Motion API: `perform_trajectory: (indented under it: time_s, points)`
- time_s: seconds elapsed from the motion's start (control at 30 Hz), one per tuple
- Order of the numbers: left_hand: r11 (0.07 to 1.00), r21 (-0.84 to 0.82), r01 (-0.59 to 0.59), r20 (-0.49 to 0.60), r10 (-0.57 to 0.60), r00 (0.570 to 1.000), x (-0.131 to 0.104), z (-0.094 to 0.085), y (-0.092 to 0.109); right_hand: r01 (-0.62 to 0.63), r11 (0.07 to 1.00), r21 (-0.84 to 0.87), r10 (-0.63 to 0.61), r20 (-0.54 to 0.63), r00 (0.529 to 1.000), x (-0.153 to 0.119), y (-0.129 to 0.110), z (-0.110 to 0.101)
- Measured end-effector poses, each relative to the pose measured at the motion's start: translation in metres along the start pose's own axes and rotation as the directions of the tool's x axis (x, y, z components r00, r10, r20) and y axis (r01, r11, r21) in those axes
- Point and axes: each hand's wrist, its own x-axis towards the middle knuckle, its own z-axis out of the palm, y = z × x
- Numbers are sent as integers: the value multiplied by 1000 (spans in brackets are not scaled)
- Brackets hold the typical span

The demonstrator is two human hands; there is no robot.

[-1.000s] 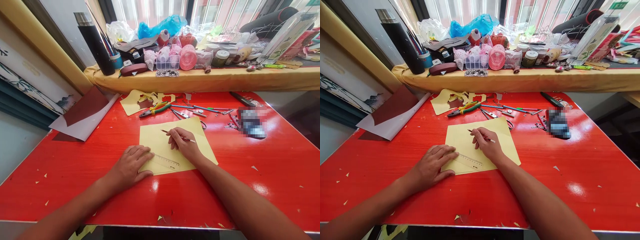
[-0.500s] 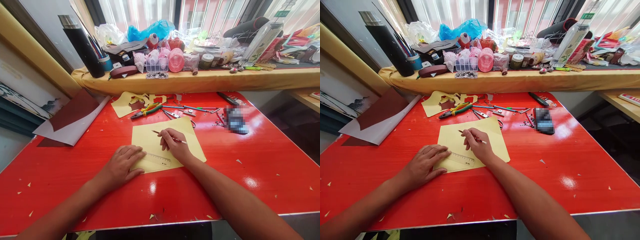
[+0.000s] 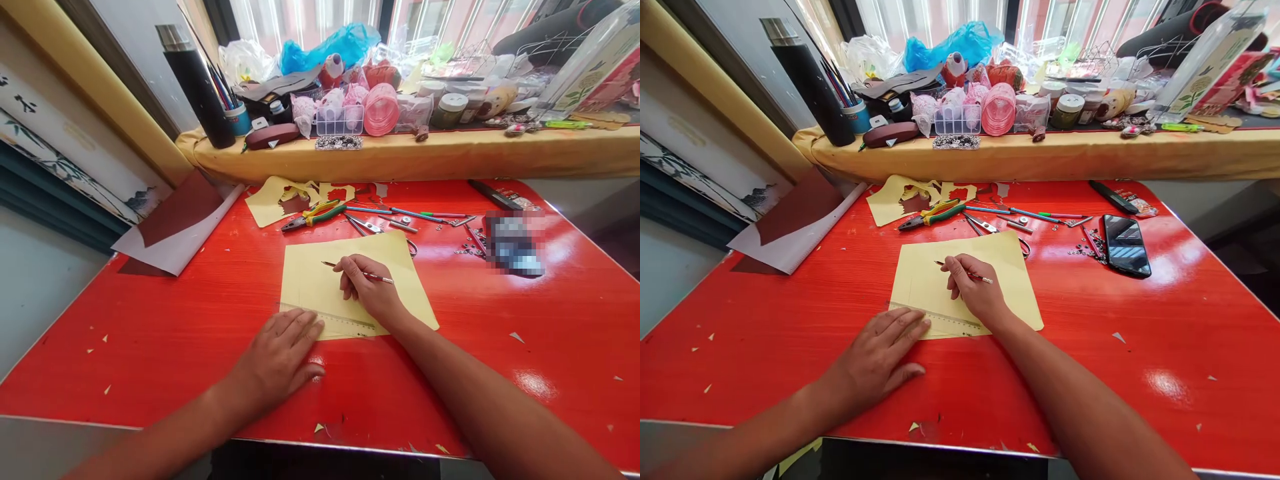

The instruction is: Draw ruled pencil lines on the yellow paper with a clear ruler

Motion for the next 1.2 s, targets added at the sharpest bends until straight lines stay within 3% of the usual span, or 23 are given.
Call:
perform_trajectory:
  time_s: [0.13,0.23,0.5,0.8,1.2]
  points:
    - [1000,-2,-21,12,21,1000,9,2,28,-4,1000,7,4,7,1000,1,1,0]
    - [999,3,-41,-17,41,999,13,2,37,-9,1000,4,9,6,1000,2,1,0]
    - [999,48,19,-74,-15,997,-8,-18,24,-33,999,41,32,22,999,2,0,-2]
    - [990,1,139,-61,-139,988,-17,-8,37,-59,998,38,56,68,996,6,-1,-7]
    - [994,-5,113,-40,-113,993,-17,-9,37,-90,992,92,80,105,991,13,-1,-16]
